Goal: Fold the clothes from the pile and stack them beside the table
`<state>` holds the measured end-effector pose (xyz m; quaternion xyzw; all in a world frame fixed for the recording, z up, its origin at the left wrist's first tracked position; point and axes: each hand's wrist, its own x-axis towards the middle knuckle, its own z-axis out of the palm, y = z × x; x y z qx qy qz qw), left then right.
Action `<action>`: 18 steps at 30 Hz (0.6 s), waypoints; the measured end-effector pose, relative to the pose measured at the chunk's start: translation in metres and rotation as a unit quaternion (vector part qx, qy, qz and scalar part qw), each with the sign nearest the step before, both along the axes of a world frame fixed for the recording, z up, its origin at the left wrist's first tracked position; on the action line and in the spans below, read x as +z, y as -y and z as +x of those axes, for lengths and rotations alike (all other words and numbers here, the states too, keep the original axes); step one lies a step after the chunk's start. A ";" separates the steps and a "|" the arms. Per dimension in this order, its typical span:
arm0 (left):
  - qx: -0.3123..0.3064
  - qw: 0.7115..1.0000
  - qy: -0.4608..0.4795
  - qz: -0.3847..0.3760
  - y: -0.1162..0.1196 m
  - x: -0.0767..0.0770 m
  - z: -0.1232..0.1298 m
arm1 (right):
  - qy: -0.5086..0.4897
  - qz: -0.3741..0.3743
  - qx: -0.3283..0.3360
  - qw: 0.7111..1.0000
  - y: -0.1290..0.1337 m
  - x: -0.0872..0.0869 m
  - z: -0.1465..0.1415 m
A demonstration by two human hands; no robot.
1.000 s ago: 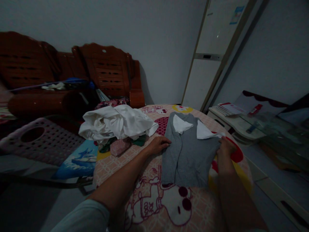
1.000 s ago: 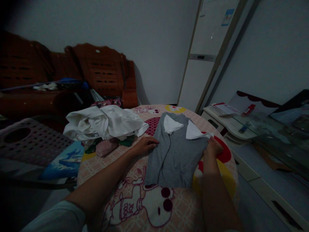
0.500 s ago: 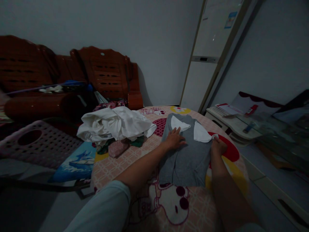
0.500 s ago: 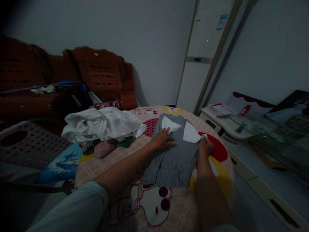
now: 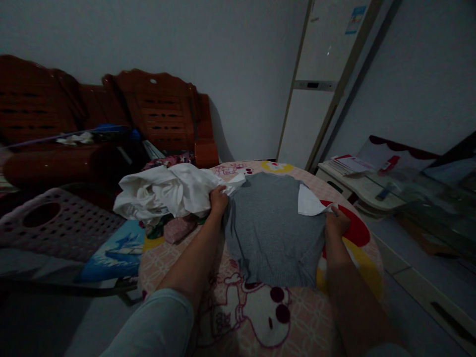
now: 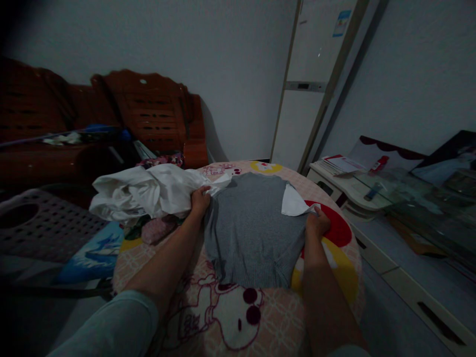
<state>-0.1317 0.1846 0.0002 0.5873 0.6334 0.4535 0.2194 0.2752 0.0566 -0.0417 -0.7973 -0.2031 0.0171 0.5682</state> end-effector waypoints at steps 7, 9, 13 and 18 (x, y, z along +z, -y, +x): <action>-0.073 0.996 -0.057 0.013 0.004 -0.005 0.003 | 0.015 -0.027 0.021 0.999 0.006 0.008 -0.003; -0.075 0.995 -0.066 0.024 0.005 -0.006 0.003 | 0.034 -0.055 0.040 0.997 0.008 0.014 -0.006; -0.053 0.995 -0.065 0.057 0.009 -0.009 0.002 | 0.065 -0.060 0.065 0.994 0.014 0.025 -0.011; -0.038 0.996 -0.052 0.062 0.009 -0.010 0.000 | 0.040 -0.027 0.006 0.999 0.020 0.025 -0.003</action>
